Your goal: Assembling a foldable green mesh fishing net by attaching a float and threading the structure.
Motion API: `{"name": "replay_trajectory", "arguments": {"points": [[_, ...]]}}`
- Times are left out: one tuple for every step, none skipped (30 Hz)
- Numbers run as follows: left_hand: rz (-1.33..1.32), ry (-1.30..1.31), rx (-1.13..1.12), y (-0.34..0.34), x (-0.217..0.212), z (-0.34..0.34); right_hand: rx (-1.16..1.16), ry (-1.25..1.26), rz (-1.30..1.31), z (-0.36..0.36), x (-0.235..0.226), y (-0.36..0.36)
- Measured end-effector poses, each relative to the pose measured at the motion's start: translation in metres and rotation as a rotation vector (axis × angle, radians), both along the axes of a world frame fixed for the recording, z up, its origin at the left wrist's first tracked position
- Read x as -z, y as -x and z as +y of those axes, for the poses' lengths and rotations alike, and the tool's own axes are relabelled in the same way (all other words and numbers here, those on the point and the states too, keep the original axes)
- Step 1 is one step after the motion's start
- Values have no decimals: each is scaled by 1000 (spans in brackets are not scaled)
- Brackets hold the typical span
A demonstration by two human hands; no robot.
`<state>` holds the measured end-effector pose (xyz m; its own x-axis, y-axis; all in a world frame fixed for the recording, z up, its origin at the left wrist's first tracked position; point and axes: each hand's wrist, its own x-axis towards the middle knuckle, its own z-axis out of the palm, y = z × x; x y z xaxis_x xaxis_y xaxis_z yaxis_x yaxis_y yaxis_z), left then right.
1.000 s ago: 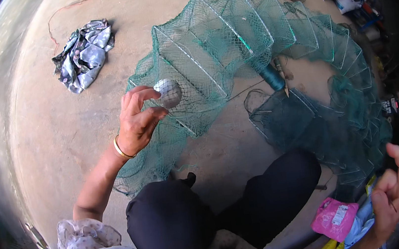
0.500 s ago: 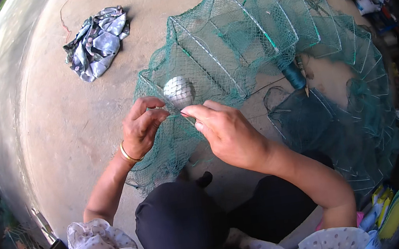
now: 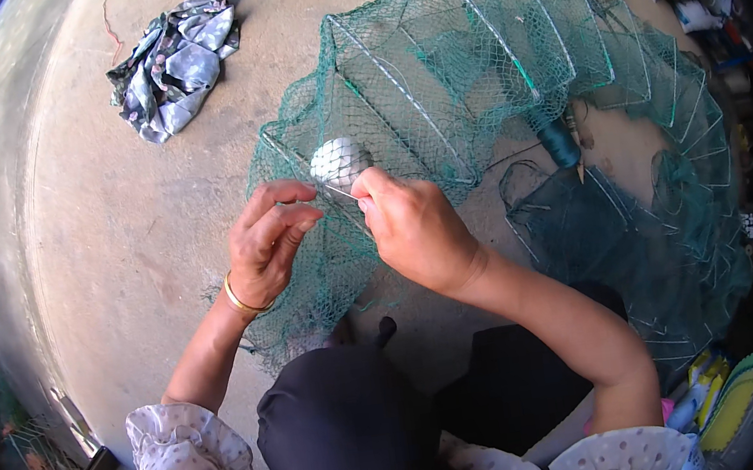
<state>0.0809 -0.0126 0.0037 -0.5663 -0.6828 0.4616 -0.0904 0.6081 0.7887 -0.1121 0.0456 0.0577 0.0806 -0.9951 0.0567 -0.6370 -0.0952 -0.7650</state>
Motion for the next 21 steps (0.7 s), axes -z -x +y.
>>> {"name": "replay_trajectory", "arguments": {"points": [[0, -10, -6, 1, 0, 1, 1, -1, 3, 0, 1, 1], [-3, -17, -14, 0, 0, 1, -4, -7, 0, 0, 2, 1], [-4, -16, -14, 0, 0, 1, -9, -12, -3, 0, 2, 1], [0, -20, -21, 0, 0, 2, -9, -11, -3, 0, 2, 2], [1, -25, -30, 0, -1, 2, -7, 1, 8, 1, 1, 2], [-2, -24, -32, 0, -2, 2, -5, 12, 19, 2, 0, 3], [0, -7, -34, 0, -2, 2, -7, 13, 17, 2, 0, 2], [5, 13, -34, 0, -3, 1, -8, 3, 11, 2, 0, 2], [5, 16, -34, 0, -5, 1, -9, -6, 4, 1, 0, 1], [11, 34, -30, 0, -7, 0, -9, -2, 4, -1, 0, 0], [20, 47, -25, 1, -7, -1, -4, 15, 0, -3, 4, 0], [23, 47, -23, 2, -7, -1, 1, 33, -5, -4, 6, 0], [25, 41, -17, 3, -7, -1, 3, 33, -2, -4, 8, 1], [24, 37, -14, 3, -8, -1, 20, 24, -5, -4, 8, 1], [25, 39, -15, 3, -8, -2, 37, 14, -8, -5, 9, 1], [40, -112, -22, 2, -8, -2, 36, 16, -7, -6, 11, 3], [52, -261, -33, 1, -8, -2, 40, 28, -29, -7, 12, 5], [50, -259, -38, 0, -7, -2, 44, 40, -51, -8, 12, 7], [100, -490, -42, -1, -3, -3, 40, 42, -53, -11, 11, 8], [154, -723, -41, 0, -1, -5, 17, 64, -41, -12, 11, 10], [157, -723, -40, 1, -2, -8, -6, 85, -28, -14, 10, 11]]}}
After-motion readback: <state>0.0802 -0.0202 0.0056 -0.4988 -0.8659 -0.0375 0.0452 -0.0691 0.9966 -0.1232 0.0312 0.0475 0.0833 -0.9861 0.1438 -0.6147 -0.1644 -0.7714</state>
